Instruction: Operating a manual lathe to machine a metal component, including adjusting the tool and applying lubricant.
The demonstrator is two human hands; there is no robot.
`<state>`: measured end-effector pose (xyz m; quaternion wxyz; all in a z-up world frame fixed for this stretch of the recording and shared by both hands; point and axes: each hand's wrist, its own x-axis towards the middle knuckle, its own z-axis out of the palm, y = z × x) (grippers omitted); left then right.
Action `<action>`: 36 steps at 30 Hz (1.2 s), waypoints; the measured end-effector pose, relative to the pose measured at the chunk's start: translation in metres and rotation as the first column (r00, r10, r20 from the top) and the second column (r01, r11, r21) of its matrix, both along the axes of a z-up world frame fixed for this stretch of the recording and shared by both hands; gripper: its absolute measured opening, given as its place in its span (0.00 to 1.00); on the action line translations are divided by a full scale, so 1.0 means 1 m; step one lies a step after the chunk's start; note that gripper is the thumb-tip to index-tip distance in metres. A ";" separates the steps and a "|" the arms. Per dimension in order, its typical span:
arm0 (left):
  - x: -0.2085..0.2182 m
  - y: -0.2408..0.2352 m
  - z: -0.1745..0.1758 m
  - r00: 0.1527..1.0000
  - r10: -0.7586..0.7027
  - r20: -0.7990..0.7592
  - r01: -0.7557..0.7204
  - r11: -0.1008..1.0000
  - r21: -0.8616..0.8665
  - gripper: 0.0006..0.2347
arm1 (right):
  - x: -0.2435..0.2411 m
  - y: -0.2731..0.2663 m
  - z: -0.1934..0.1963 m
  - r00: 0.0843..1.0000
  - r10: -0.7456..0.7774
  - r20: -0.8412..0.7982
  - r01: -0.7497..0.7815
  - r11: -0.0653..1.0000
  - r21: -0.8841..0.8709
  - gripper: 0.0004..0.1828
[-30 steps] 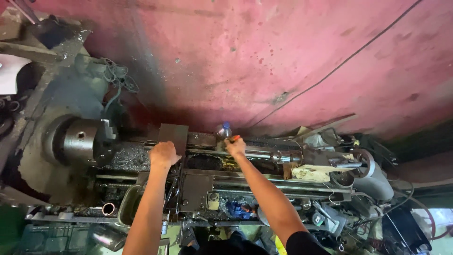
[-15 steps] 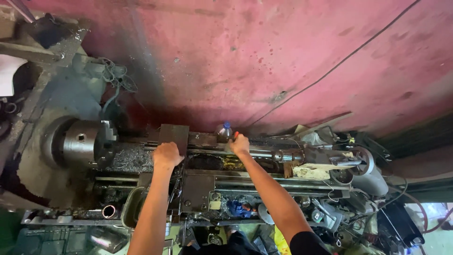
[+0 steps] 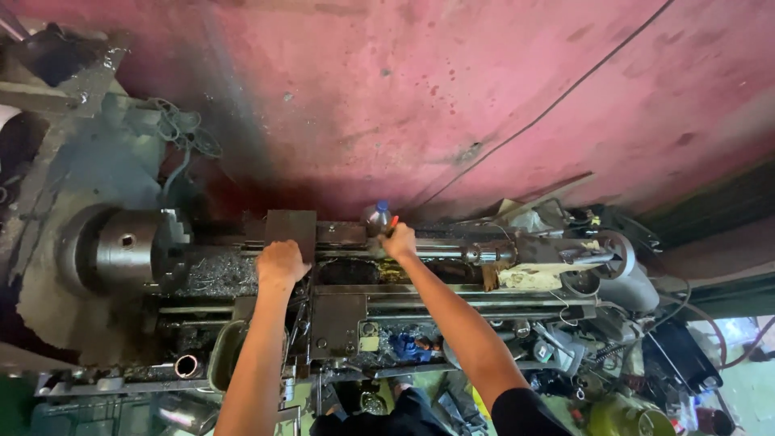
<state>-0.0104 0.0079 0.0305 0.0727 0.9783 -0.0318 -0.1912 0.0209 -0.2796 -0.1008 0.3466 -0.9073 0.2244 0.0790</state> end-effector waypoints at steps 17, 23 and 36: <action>-0.008 -0.002 0.016 0.992 -0.081 0.096 0.080 0.997 0.010 0.15 | 0.003 -0.005 -0.030 0.998 -0.009 -0.060 -0.005 0.974 -0.228 0.19; -0.031 -0.034 0.036 0.937 -0.221 0.270 0.198 0.974 0.110 0.08 | 0.012 0.009 -0.044 0.998 0.013 0.059 -0.010 0.998 -0.055 0.17; -0.097 -0.116 -0.135 0.965 -0.245 -0.092 0.251 0.966 0.057 0.29 | -0.004 0.000 -0.017 0.998 0.068 0.012 -0.067 0.994 -0.082 0.18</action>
